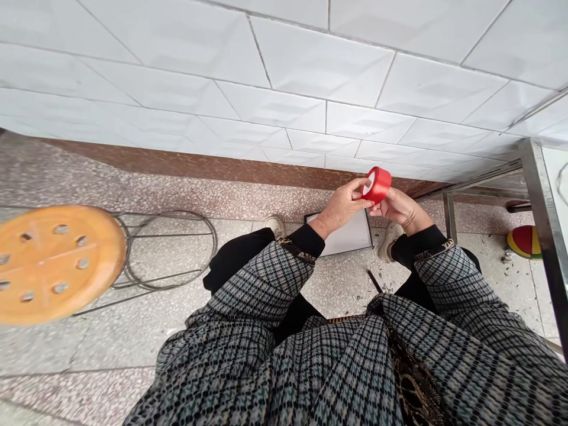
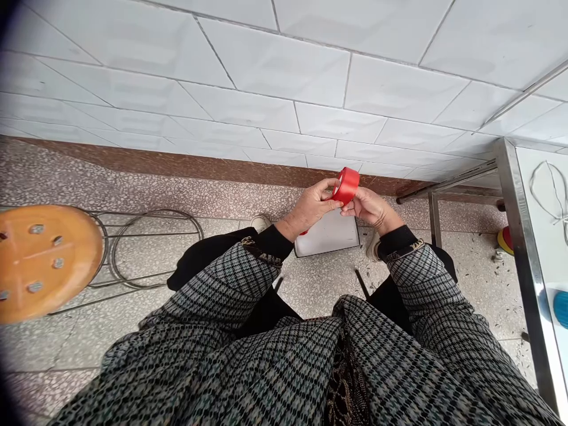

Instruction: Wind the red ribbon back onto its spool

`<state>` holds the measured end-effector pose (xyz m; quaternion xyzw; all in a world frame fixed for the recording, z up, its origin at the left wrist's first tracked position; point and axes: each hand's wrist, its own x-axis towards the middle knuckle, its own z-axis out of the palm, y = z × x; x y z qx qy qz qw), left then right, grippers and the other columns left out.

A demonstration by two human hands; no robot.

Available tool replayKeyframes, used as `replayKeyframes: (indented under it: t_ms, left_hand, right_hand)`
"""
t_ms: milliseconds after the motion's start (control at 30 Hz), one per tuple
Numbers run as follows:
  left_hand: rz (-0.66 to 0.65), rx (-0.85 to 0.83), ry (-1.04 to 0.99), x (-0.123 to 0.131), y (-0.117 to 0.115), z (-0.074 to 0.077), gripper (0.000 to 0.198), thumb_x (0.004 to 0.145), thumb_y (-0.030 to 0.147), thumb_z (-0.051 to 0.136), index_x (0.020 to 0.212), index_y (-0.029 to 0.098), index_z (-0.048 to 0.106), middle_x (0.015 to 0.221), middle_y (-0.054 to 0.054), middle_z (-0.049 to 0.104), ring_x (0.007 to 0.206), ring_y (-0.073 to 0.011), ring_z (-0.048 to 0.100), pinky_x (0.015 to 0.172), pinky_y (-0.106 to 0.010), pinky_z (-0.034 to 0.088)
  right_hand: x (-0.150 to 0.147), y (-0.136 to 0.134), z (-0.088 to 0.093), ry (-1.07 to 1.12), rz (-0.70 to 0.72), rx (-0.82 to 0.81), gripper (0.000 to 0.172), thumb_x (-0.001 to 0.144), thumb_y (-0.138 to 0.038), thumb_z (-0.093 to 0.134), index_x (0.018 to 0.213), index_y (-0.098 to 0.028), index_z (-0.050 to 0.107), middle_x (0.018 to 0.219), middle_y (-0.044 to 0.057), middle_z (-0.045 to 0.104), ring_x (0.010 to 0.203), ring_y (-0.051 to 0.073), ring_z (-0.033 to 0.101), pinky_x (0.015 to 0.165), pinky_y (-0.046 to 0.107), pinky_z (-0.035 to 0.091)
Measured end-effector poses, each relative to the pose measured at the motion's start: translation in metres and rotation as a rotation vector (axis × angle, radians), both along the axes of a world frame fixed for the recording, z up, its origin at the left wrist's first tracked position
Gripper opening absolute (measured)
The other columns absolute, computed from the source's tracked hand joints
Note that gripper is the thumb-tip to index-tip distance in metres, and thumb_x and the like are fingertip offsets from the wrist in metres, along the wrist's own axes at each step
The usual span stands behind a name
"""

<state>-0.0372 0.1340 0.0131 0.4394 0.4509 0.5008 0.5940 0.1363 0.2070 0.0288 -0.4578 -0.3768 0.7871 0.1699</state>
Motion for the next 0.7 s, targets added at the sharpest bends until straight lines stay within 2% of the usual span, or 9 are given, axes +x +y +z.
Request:
replayKeyframes:
  t_ms: [67,133,200,267,333,433,533,633,700]
  left_hand:
    - [0.004,-0.022,-0.04,-0.002,-0.001,0.003,0.048,0.084,0.019,0.078,0.13,0.018,0.066,0.102,-0.006,0.081,0.093,-0.0188,0.076,0.089,-0.035,0.059]
    - [-0.005,-0.052,-0.061,-0.005,-0.001,0.006,0.046,0.082,0.02,0.079,0.127,0.018,0.067,0.105,-0.007,0.08,0.095,-0.0188,0.076,0.087,-0.033,0.058]
    - [-0.017,-0.082,-0.06,-0.007,-0.001,0.007,0.046,0.082,0.022,0.08,0.126,0.018,0.068,0.105,-0.007,0.08,0.093,-0.0178,0.074,0.082,-0.031,0.056]
    - [-0.037,-0.105,-0.043,-0.009,-0.001,0.008,0.046,0.081,0.024,0.081,0.125,0.018,0.069,0.102,-0.006,0.079,0.088,-0.0163,0.071,0.076,-0.028,0.053]
    - [-0.031,-0.112,-0.02,-0.008,-0.002,0.008,0.044,0.082,0.027,0.081,0.124,0.018,0.069,0.1,-0.006,0.078,0.083,-0.0149,0.068,0.072,-0.028,0.051]
    - [0.073,-0.093,0.0,-0.003,-0.002,0.008,0.039,0.088,0.033,0.076,0.123,0.02,0.068,0.096,-0.004,0.075,0.076,-0.0131,0.062,0.07,-0.028,0.049]
    - [0.148,-0.084,0.011,0.002,-0.003,0.009,0.025,0.091,0.039,0.072,0.106,0.019,0.069,0.081,-0.001,0.068,0.068,-0.0115,0.056,0.065,-0.027,0.045]
    - [0.082,-0.06,0.022,0.002,-0.004,0.013,0.027,0.09,0.044,0.071,0.086,0.018,0.068,0.07,0.001,0.059,0.062,-0.0104,0.05,0.061,-0.026,0.041]
    - [0.026,-0.05,0.004,0.001,-0.006,0.016,0.029,0.09,0.047,0.07,0.084,0.018,0.069,0.069,0.001,0.057,0.061,-0.01,0.048,0.059,-0.026,0.038]
  right_hand:
    - [0.002,0.003,0.0,-0.041,0.014,0.16,0.036,0.076,-0.045,0.089,0.097,-0.021,0.073,0.082,0.003,0.077,0.072,0.017,0.07,0.068,0.03,0.062]
    - [0.004,0.006,0.0,-0.107,-0.008,0.397,0.042,0.072,-0.045,0.092,0.102,-0.022,0.073,0.094,0.002,0.078,0.085,0.019,0.071,0.076,0.031,0.061]
    - [0.007,0.008,-0.001,-0.186,-0.023,0.61,0.045,0.069,-0.044,0.094,0.102,-0.022,0.072,0.098,0.001,0.078,0.093,0.02,0.07,0.085,0.033,0.059]
    - [0.008,0.009,-0.003,-0.239,0.002,0.711,0.045,0.069,-0.045,0.093,0.102,-0.023,0.071,0.098,0.001,0.077,0.096,0.022,0.07,0.09,0.036,0.057]
    - [0.009,0.01,-0.007,-0.283,0.006,0.739,0.043,0.072,-0.047,0.089,0.1,-0.022,0.07,0.095,0.002,0.077,0.094,0.023,0.069,0.091,0.038,0.057]
    - [0.01,0.014,-0.012,-0.369,-0.113,0.739,0.037,0.074,-0.048,0.085,0.095,-0.023,0.067,0.086,0.0,0.073,0.09,0.023,0.068,0.089,0.039,0.057]
    - [0.012,0.021,-0.012,-0.354,-0.241,0.646,0.033,0.076,-0.048,0.081,0.091,-0.023,0.065,0.079,0.0,0.07,0.085,0.022,0.068,0.083,0.037,0.059]
    - [0.012,0.024,-0.008,-0.284,-0.264,0.501,0.03,0.079,-0.049,0.079,0.085,-0.022,0.066,0.075,0.001,0.071,0.076,0.02,0.07,0.08,0.035,0.06]
    - [0.011,0.022,-0.005,-0.227,-0.265,0.399,0.029,0.081,-0.049,0.079,0.084,-0.022,0.068,0.076,0.002,0.074,0.073,0.02,0.072,0.079,0.035,0.062]
